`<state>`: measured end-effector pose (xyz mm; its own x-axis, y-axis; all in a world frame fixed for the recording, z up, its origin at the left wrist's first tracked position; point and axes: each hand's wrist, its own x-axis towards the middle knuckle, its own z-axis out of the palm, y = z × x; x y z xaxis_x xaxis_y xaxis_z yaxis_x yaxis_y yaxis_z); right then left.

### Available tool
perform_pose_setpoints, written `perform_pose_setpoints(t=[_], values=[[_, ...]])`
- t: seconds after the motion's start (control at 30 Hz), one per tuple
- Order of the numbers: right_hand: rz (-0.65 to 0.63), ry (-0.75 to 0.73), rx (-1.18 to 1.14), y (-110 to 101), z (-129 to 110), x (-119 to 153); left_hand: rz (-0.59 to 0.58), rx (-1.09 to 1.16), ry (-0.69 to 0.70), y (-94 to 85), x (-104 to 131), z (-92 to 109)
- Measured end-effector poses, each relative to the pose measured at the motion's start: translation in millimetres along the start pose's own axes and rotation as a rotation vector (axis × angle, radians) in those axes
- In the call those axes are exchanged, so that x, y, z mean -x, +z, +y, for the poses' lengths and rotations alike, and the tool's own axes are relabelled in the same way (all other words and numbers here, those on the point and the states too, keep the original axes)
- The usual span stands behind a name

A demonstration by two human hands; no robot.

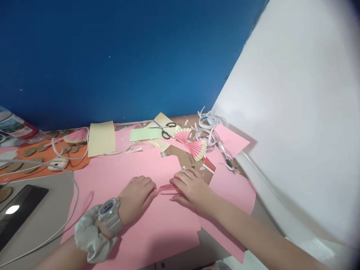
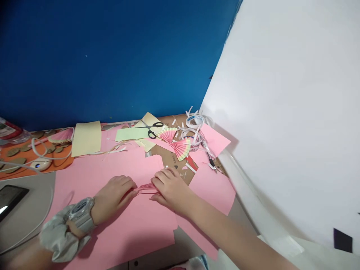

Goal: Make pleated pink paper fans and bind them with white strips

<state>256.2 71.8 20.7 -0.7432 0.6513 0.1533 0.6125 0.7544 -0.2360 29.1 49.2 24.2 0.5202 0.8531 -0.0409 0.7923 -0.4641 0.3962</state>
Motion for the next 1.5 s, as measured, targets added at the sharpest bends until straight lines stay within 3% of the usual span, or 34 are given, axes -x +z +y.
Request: perform_pose_setpoints(t=[0.2,0.4,0.63,0.77,0.9,0.93,0.97,1.07,1.13,1.17,1.2,1.3,1.4,1.5], values=[[-0.035,-0.008,-0.135,-4,-5,-15,-0.073,0.092,0.014,-11.1,-5,0],[-0.137,-0.114,-0.124,-10,-3,-26,-0.098,0.128,0.007,-21.0,-6,2],[-0.176,-0.013,-0.233,-13,-9,-29,-0.075,0.147,0.039,-27.1,-8,9],[-0.181,0.101,-0.352,-23,-9,-28,-0.036,0.172,0.072,-32.5,-12,9],[-0.198,0.181,-0.493,-30,-10,-24,0.068,0.281,0.06,-41.4,-12,-8],[-0.195,0.203,-0.562,-30,-11,-23,0.128,0.355,0.053,-42.7,-12,-13],[-0.182,0.234,-0.658,-29,-12,-23,0.242,0.609,0.059,-43.0,-11,-18],[-0.108,0.355,-1.061,-21,-16,-26,0.26,0.747,0.092,-35.8,-10,-19],[-0.049,0.394,-1.24,-14,-19,-30,0.083,0.914,0.086,-24.7,-11,-8],[-0.015,0.39,-1.297,-10,-20,-33,0.061,1.012,0.024,-18.0,-13,0],[0.024,0.377,-1.342,-6,-21,-35,0.072,1.135,-0.049,-11.2,-16,8],[0.103,0.343,-1.44,2,-21,-39,0.173,1.227,-0.108,6.3,-28,23],[0.068,0.367,-1.466,7,-16,-40,0.269,1.326,-0.15,16.1,-38,20],[0.018,0.393,-1.484,8,-12,-40,0.294,1.443,-0.161,20.7,-43,13]])
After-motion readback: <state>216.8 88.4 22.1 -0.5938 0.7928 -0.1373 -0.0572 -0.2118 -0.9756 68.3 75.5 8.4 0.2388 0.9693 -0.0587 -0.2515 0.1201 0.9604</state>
